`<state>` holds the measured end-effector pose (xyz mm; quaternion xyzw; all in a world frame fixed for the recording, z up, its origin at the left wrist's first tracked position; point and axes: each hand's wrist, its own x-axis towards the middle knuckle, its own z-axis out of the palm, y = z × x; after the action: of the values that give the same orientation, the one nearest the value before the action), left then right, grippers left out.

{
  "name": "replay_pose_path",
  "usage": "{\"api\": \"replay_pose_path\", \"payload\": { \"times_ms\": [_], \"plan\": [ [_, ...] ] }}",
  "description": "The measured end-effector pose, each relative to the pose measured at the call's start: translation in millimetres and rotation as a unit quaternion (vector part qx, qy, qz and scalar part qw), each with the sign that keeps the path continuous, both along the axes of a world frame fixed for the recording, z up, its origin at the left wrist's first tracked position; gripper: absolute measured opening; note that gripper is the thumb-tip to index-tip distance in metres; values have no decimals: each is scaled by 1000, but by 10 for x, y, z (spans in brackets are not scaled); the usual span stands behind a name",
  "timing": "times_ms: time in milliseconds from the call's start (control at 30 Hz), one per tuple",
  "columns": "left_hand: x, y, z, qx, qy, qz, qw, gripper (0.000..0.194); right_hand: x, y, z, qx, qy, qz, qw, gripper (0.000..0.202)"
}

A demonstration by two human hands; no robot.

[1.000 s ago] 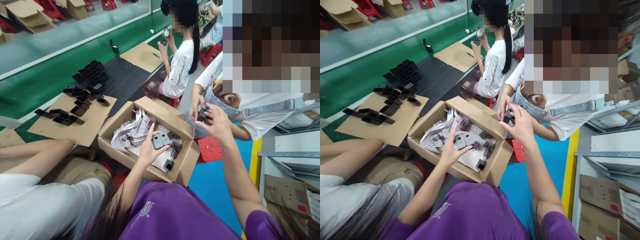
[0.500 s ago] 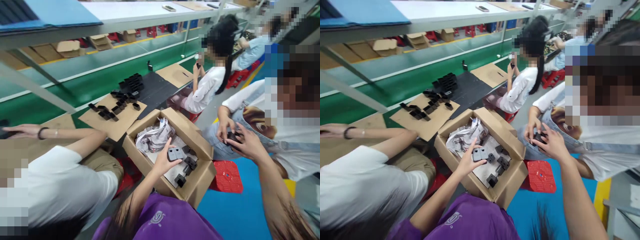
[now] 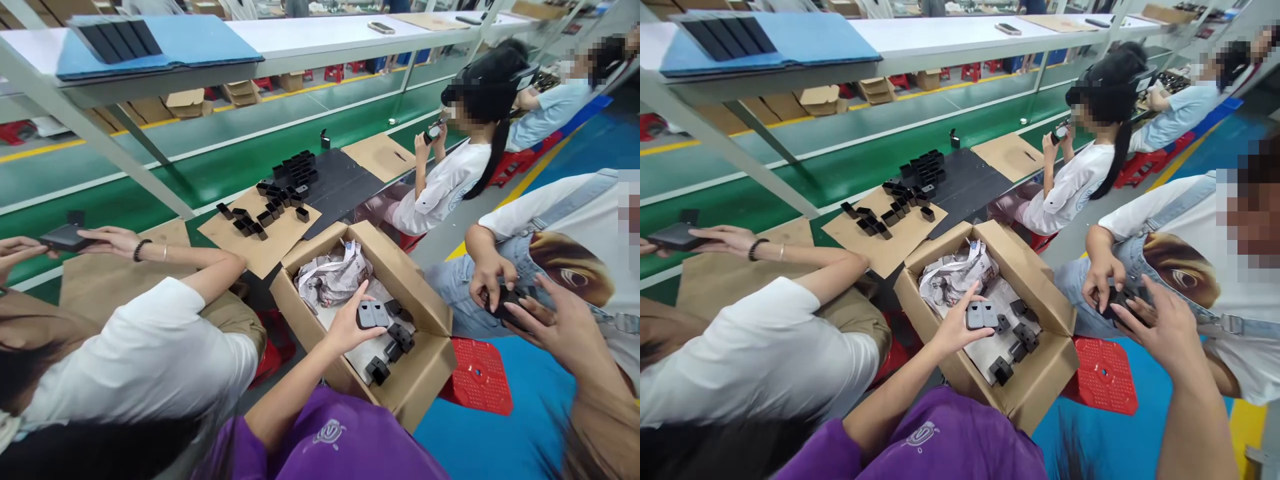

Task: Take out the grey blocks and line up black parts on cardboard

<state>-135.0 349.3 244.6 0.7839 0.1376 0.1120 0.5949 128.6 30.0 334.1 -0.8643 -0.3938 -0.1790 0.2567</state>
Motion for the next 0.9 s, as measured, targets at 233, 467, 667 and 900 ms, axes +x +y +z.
{"api": "replay_pose_path", "payload": {
  "times_ms": [233, 467, 667, 900],
  "plan": [
    [84, -31, 101, 0, -39, -45, 998, 106, -1220, 639, -100, 22, 150, 89, 984, 68],
    [106, -211, 143, -38, -108, -158, 981, 102, -1773, 1004, -716, 76, 457, 175, 869, 114],
    [46, -363, 17, -64, -81, -191, 976, 98, -1980, 931, -887, 142, 488, 167, 845, 103],
    [111, -458, 51, -15, -39, -207, 978, 92, -1984, 815, -951, 177, 512, 136, 830, 90]
  ]
}}
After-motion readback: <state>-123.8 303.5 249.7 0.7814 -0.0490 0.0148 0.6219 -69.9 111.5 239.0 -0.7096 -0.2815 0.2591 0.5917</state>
